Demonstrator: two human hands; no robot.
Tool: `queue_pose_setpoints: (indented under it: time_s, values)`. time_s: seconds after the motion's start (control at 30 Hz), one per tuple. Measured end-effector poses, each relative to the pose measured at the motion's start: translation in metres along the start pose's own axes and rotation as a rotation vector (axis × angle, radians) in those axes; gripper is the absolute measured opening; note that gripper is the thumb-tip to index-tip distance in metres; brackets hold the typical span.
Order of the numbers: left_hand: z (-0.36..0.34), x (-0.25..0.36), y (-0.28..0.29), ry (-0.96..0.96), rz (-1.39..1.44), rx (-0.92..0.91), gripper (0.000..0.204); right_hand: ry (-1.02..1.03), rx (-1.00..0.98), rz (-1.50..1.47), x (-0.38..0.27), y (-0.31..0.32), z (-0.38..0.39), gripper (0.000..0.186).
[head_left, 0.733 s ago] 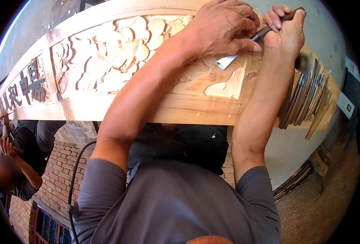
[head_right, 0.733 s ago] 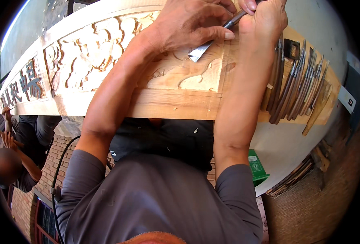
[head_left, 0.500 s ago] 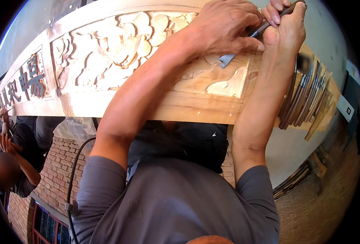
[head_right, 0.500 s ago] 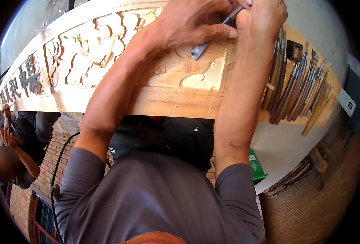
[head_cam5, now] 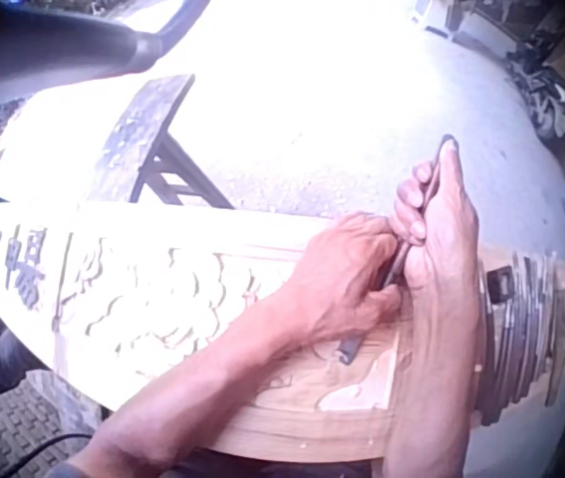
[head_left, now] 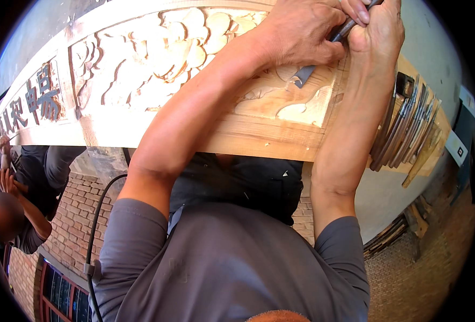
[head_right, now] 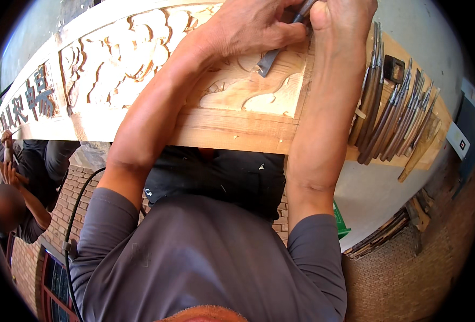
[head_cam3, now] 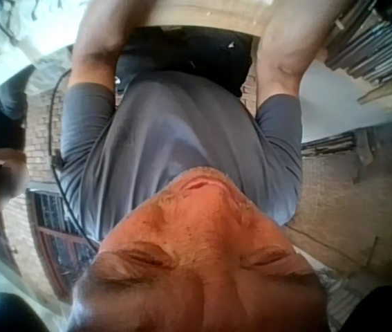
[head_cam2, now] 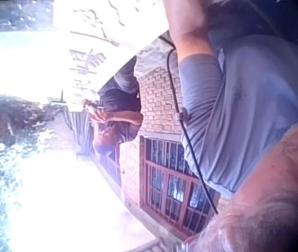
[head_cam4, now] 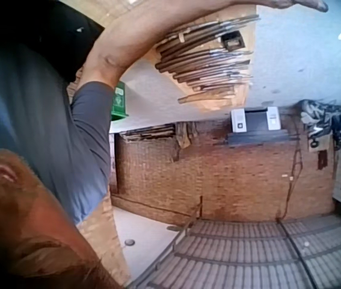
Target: The person carves a floral design into a large wooden board using a chisel, pushing the tool with their hands to remove thin layers of wood.
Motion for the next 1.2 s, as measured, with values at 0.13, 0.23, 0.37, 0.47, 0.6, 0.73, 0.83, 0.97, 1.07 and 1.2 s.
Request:
queue_pose_setpoints:
  time_s: [0.13,0.23,0.37,0.47,0.6,0.73,0.83,0.97,1.07,1.2]
  values:
    - [0.002,0.0,0.005,0.089,0.038,-0.036,0.024,-0.164,-0.223,-0.188,0.006,-0.006,0.0,0.045]
    - [-0.001,0.002,0.002,0.089,0.09,0.007,0.024,-0.02,-0.03,0.03,-0.006,-0.023,0.013,0.045]
    - [-0.002,0.003,0.002,0.104,0.068,0.023,0.025,-0.034,-0.019,0.053,-0.006,-0.028,0.015,0.047]
    - [-0.002,0.003,0.002,0.096,0.082,0.046,0.025,-0.041,-0.047,0.063,-0.006,-0.028,0.014,0.05]
    - [0.0,0.009,0.006,0.142,0.142,0.062,0.026,-0.011,-0.022,0.111,-0.006,-0.034,0.021,0.053]
    - [0.0,0.005,0.007,0.182,0.15,0.046,0.026,-0.029,-0.026,0.082,-0.006,-0.038,0.022,0.053]
    - [0.0,0.01,0.008,0.21,0.182,0.058,0.025,-0.032,-0.026,0.075,-0.007,-0.038,0.022,0.053]
    - [0.001,0.009,0.009,0.235,0.177,0.051,0.024,-0.034,0.012,0.111,-0.006,-0.043,0.028,0.052]
    - [0.001,0.008,0.008,0.24,0.217,0.043,0.025,0.003,-0.062,0.097,-0.004,-0.038,0.027,0.052]
    - [0.001,0.012,0.01,0.208,0.171,0.06,0.027,-0.03,-0.019,0.076,-0.003,-0.035,0.025,0.052]
Point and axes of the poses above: each hand's wrist, its own z-axis away from the middle knuckle, its own y-axis out of the back of the hand, x = y × z, the point moved 1 cm from there along -z, towards the middle knuckle, and after that the axes turned 2 degrees about -x, right-handed, at the moved point
